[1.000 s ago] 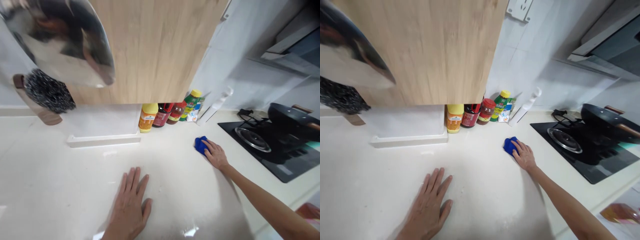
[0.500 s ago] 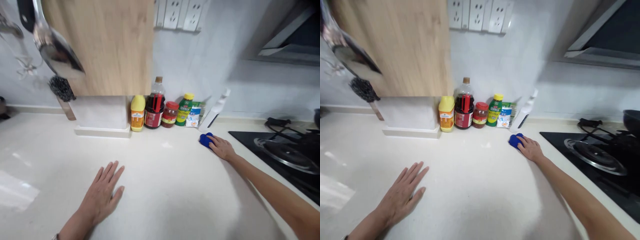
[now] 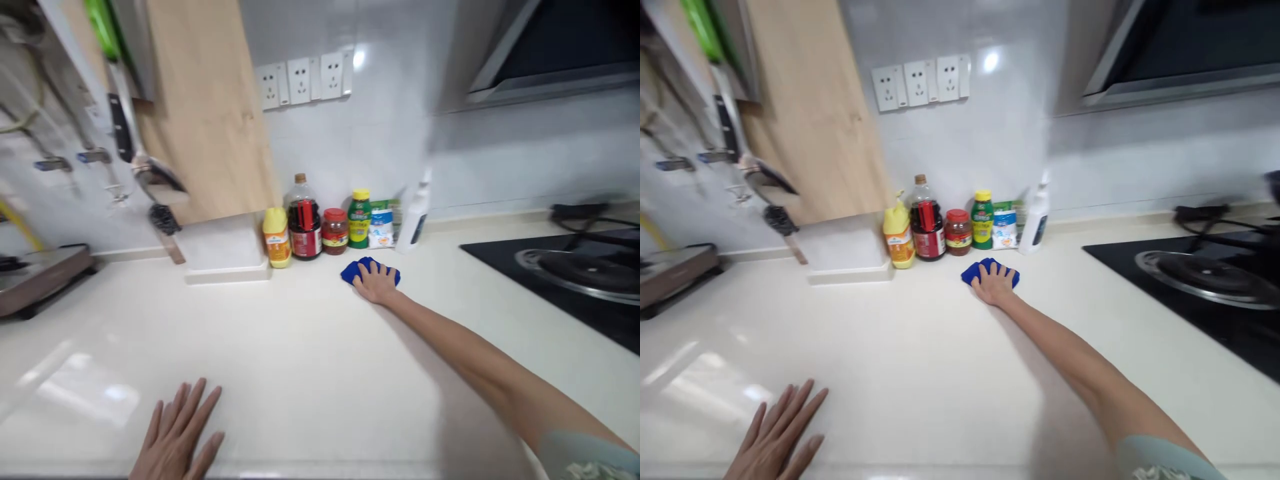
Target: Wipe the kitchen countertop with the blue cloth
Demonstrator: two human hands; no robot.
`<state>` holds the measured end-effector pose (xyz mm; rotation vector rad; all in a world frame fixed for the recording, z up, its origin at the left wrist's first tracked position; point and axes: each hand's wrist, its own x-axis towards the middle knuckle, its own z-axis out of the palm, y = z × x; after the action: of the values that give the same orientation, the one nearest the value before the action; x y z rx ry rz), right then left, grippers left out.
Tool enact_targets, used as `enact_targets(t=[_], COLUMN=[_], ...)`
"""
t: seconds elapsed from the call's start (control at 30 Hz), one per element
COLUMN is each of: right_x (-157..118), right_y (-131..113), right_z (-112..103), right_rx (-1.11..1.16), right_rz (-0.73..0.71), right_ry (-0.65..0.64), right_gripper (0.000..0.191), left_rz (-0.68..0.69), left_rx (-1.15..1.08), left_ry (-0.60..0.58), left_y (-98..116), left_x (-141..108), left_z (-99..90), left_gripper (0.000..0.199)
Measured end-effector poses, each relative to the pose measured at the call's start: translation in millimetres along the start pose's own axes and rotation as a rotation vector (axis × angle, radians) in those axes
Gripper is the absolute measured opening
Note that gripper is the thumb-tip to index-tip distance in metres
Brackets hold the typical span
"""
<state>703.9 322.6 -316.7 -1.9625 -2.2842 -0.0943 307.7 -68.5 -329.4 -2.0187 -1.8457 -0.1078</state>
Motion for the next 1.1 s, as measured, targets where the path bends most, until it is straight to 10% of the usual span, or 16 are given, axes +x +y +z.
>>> enact_targets(t=[0.2,0.33,0.47,0.63,0.83,1.1], right_x=[-91.2,-172.9,-232.5,-268.9,-285.5,-277.5], right_y=[-157.5,-204.7,-184.8,-99.7,-23.9,-119.8], right_z=[-14.6,-23.8,-30.2,-32.8,-21.4,-14.9], right_rx=[0.081,0.161,0.235,0.238,0.204,0.347], right_rz=[-0.510,-0.794,-1.005,-1.141,-1.076,-1.156], right_ry=[-0.048,-0.070,-0.035,0.067,0.062,-0.085], right_gripper=[0.066,0.065,0.062,0.061,0.070,0.079], left_rz=[-0.436,-0.526,-0.521,-0.499,-0.514,-0.739], left_rx=[-0.118,-0.163,-0.194,-0.222,-0.329,-0.278], left_ry=[-0.195,-0.179,-0.138,-0.020,0.047,0.374], left_y=[-23.2,-10.7,-1.9,0.0,-39.9,-73.6], left_x=[-22.3,-19.1,-22.6,-32.8,-53.3,-70.8], left_z=[-11.6,-22.3,-25.3,-24.4,-21.8,12.6], left_gripper=[0.061,0.059,0.057,0.052,0.050,0.052])
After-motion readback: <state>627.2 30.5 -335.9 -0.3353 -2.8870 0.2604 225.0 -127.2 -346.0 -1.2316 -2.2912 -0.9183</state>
